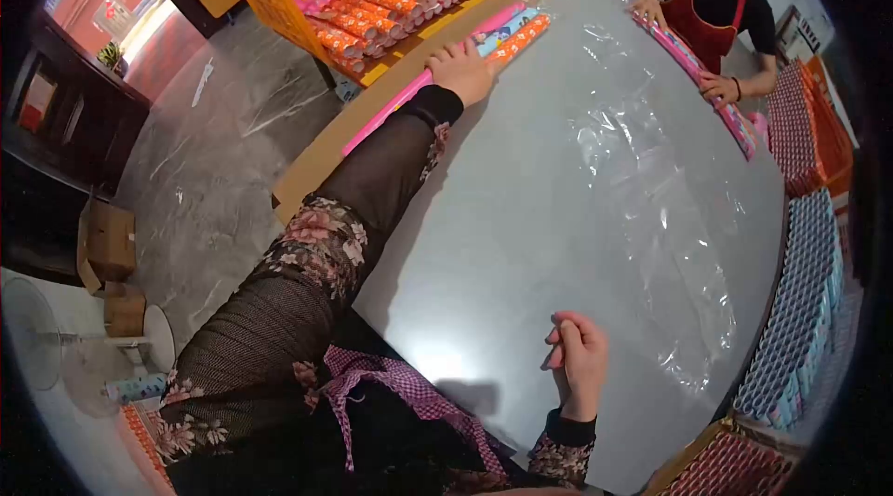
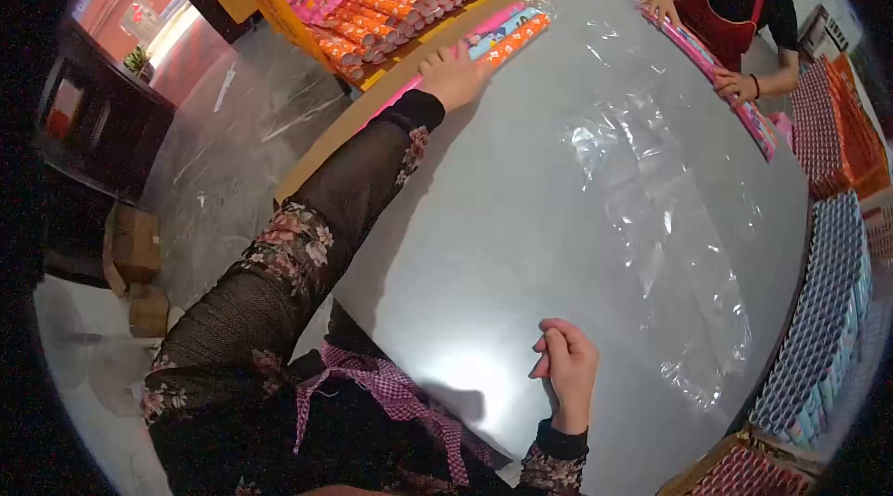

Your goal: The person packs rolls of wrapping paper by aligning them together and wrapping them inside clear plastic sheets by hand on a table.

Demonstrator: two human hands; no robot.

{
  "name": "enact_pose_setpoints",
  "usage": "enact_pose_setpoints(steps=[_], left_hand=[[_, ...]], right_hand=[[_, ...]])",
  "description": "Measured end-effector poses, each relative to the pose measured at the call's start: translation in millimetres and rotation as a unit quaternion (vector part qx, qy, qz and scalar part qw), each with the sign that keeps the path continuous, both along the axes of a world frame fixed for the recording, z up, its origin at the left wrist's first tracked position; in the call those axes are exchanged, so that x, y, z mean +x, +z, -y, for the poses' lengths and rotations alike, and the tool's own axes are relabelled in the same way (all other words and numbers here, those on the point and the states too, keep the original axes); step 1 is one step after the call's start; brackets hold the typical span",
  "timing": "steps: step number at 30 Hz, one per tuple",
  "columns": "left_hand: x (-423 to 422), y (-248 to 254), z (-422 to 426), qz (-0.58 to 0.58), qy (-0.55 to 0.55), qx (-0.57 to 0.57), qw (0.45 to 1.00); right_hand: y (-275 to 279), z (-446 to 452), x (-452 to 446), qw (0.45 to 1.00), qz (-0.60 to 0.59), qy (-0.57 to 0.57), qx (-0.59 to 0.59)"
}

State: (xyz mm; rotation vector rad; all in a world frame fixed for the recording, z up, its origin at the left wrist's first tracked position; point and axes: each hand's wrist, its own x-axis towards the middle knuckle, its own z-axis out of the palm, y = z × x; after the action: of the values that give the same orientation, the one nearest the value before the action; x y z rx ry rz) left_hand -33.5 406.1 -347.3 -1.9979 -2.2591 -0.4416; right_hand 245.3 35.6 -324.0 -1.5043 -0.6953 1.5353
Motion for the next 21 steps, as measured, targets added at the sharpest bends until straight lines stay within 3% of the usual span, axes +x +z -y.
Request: enact_pose_setpoints(steps=[21], left_hand=[[22,-2,-46,0.003,0.013,0.026,1.0]], right_hand=[[-4,4,4,1.0,0.007,0.007,-0.007]])
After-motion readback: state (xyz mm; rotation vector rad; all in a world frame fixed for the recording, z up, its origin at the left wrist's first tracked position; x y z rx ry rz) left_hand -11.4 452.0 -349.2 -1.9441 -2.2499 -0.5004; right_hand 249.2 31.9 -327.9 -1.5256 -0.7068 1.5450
